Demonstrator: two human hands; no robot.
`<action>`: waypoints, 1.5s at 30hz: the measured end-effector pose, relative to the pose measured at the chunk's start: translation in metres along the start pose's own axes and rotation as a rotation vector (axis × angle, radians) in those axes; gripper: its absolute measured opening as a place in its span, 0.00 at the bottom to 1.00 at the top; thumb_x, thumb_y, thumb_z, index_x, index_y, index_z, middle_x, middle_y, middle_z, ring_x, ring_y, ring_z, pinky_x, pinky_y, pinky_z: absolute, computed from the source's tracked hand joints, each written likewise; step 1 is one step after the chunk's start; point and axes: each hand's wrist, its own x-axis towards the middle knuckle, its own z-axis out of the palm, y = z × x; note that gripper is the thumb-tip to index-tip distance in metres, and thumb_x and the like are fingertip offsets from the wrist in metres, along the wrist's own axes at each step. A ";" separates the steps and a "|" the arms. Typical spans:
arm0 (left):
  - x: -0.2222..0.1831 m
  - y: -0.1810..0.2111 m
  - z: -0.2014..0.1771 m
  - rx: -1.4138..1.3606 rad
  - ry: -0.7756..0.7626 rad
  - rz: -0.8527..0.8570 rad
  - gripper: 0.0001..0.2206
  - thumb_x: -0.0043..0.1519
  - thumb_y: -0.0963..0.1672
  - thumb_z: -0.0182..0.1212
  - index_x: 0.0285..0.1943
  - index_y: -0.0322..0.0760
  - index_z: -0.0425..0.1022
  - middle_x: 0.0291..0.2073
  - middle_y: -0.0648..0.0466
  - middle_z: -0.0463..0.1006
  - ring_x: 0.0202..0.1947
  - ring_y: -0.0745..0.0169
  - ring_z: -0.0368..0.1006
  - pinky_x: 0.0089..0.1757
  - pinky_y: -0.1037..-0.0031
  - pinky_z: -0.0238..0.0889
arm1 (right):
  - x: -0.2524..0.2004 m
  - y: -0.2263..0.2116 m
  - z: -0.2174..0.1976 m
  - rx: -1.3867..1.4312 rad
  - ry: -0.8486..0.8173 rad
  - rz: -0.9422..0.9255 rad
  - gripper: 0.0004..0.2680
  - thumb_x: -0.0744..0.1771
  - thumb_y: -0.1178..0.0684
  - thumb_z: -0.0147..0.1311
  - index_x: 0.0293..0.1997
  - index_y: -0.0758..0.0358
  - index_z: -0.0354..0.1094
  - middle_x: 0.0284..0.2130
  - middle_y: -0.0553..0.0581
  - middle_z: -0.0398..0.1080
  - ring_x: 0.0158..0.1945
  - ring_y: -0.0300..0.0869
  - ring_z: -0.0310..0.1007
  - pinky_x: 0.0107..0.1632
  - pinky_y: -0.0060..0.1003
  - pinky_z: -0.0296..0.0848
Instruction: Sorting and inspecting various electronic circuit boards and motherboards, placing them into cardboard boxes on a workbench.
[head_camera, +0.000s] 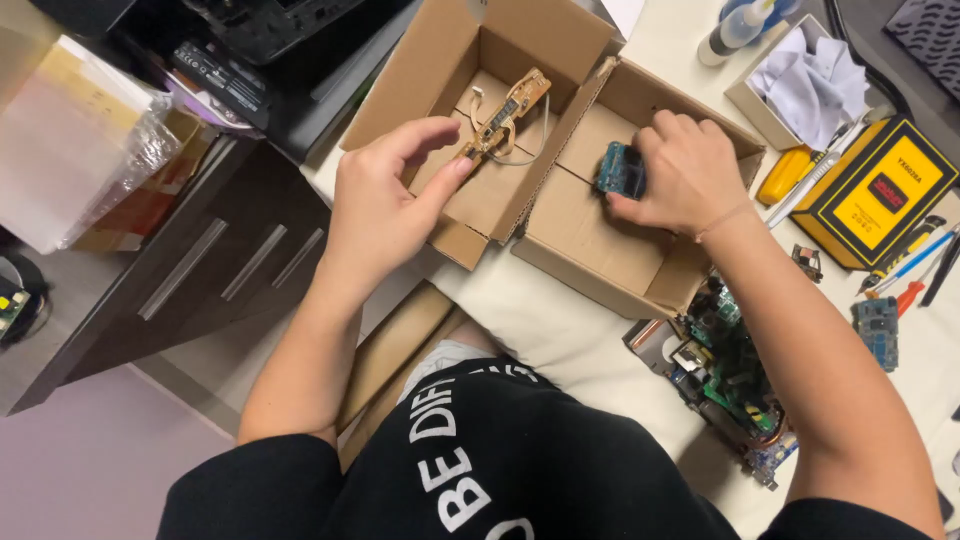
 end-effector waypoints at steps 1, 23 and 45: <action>-0.004 0.002 -0.004 0.003 0.006 -0.001 0.14 0.64 0.43 0.69 0.57 0.36 0.79 0.45 0.46 0.84 0.51 0.45 0.80 0.50 0.62 0.74 | 0.001 0.008 -0.004 0.001 0.004 -0.005 0.26 0.57 0.20 0.53 0.43 0.51 0.73 0.37 0.47 0.67 0.44 0.38 0.75 0.48 0.34 0.66; -0.068 -0.003 -0.040 -0.168 0.335 -0.087 0.06 0.68 0.39 0.63 0.50 0.29 0.73 0.50 0.40 0.79 0.54 0.53 0.77 0.56 0.71 0.71 | 0.135 -0.128 -0.073 0.049 0.122 -0.417 0.20 0.55 0.30 0.61 0.42 0.49 0.79 0.34 0.50 0.71 0.39 0.49 0.74 0.67 0.70 0.45; -0.077 0.094 0.264 -0.312 -0.552 0.258 0.10 0.62 0.40 0.68 0.51 0.38 0.80 0.47 0.46 0.82 0.51 0.41 0.78 0.52 0.56 0.70 | -0.321 -0.018 -0.064 0.706 0.130 0.975 0.11 0.67 0.48 0.65 0.55 0.51 0.76 0.45 0.49 0.75 0.53 0.44 0.71 0.65 0.48 0.53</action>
